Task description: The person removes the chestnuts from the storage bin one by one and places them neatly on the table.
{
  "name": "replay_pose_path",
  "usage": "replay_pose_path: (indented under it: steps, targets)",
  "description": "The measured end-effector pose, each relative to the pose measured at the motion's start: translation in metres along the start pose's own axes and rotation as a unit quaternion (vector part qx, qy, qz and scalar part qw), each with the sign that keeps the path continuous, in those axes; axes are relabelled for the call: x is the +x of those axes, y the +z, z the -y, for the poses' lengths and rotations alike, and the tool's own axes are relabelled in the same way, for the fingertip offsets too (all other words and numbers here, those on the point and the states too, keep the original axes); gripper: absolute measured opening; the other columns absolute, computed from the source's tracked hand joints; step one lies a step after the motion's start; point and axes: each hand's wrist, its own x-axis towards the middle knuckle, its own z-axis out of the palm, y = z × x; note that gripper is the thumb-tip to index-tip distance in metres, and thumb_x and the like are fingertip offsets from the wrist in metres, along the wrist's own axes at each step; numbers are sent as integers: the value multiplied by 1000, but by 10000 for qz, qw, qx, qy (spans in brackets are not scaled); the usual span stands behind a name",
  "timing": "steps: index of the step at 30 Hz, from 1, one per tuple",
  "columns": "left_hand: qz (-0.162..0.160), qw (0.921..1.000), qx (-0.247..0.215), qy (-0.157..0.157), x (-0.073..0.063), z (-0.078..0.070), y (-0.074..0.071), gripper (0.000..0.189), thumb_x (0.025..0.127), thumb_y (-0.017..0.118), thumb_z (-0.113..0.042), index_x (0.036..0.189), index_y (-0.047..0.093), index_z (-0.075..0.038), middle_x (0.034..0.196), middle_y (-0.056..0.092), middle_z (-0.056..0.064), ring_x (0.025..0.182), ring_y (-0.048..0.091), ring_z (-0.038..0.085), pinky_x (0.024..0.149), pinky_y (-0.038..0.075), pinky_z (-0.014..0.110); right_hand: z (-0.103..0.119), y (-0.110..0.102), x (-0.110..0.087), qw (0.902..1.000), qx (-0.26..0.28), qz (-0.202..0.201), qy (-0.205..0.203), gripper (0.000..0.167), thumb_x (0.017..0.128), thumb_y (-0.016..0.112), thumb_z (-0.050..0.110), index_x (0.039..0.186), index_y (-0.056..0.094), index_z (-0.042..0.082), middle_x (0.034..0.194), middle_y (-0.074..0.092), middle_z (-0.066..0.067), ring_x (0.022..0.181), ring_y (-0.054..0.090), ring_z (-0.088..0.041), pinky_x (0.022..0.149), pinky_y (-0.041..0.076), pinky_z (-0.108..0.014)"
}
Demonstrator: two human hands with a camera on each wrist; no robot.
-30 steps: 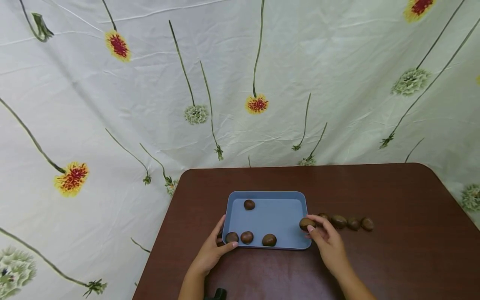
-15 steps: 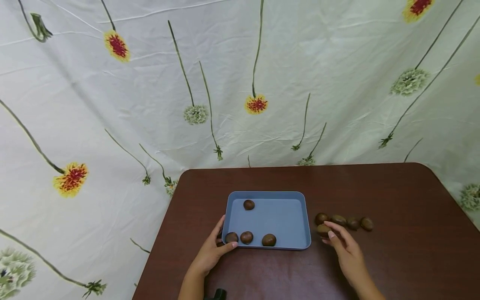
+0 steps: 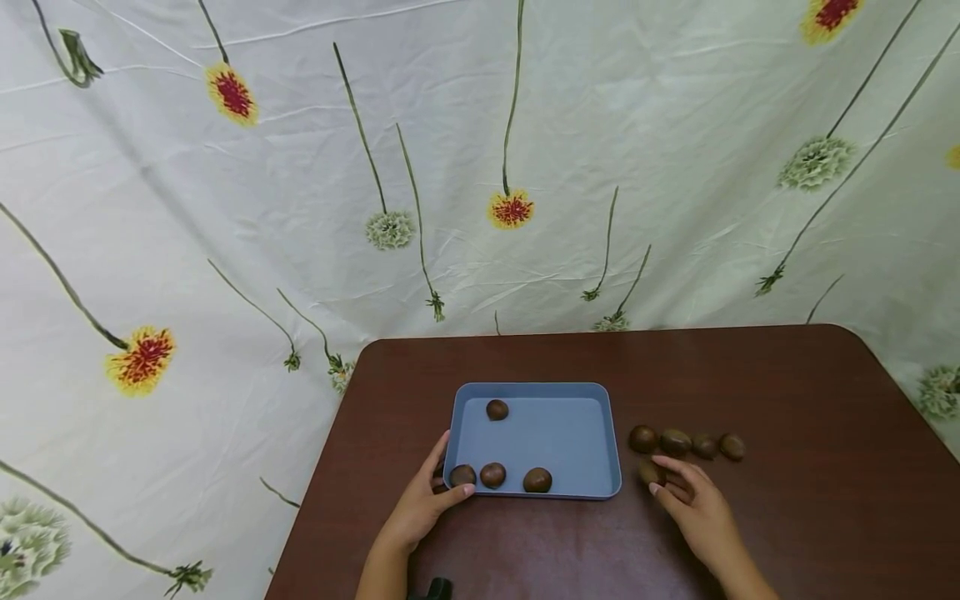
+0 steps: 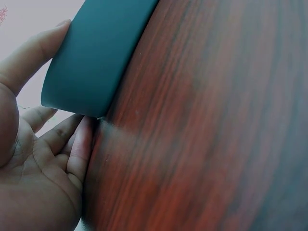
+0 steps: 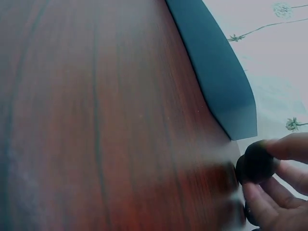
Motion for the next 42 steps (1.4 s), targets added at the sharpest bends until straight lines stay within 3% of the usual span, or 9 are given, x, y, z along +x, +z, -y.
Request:
replay_pose_path:
  steps: [7, 20, 34, 39, 42]
  targets:
    - [-29, 10000, 48, 5, 0, -1, 0, 99, 88, 80, -32, 162, 15, -39, 165, 28, 12, 123, 58, 30, 98, 49, 45, -5, 3, 6, 9974, -687, -162, -164, 44, 94, 72, 14, 136, 62, 10, 136, 59, -14, 119, 62, -32, 91, 54, -27]
    - [-23, 10000, 49, 45, 0, 0, 1, 99, 89, 80, -30, 163, 15, -37, 164, 29, 12, 122, 58, 29, 97, 49, 42, -11, 4, 13, 9932, -1133, 16, -271, 50, 91, 74, 13, 139, 59, 12, 130, 57, -18, 115, 59, -31, 82, 51, -23]
    - [-34, 10000, 27, 41, 0, 1, 0, 100, 87, 81, -32, 163, 15, -37, 165, 30, 12, 123, 59, 29, 97, 50, 43, -10, 4, 13, 9951, -973, 52, -188, 56, 91, 77, 21, 141, 55, 7, 131, 56, -20, 114, 60, -31, 81, 49, -23]
    - [-49, 10000, 52, 42, 1, 2, 0, 100, 87, 81, -32, 163, 16, -37, 165, 30, 12, 123, 58, 30, 98, 50, 44, -9, 3, 9, 9967, -741, -171, -291, 53, 92, 76, 21, 139, 56, 5, 131, 55, -21, 112, 60, -30, 79, 50, -20]
    - [-53, 10000, 61, 46, 1, 2, 0, 100, 87, 81, -32, 162, 16, -38, 165, 29, 12, 123, 58, 30, 98, 50, 44, -9, 3, 8, 9963, -663, -368, -410, 48, 94, 74, 21, 137, 58, 5, 129, 56, -18, 109, 60, -23, 79, 51, -19]
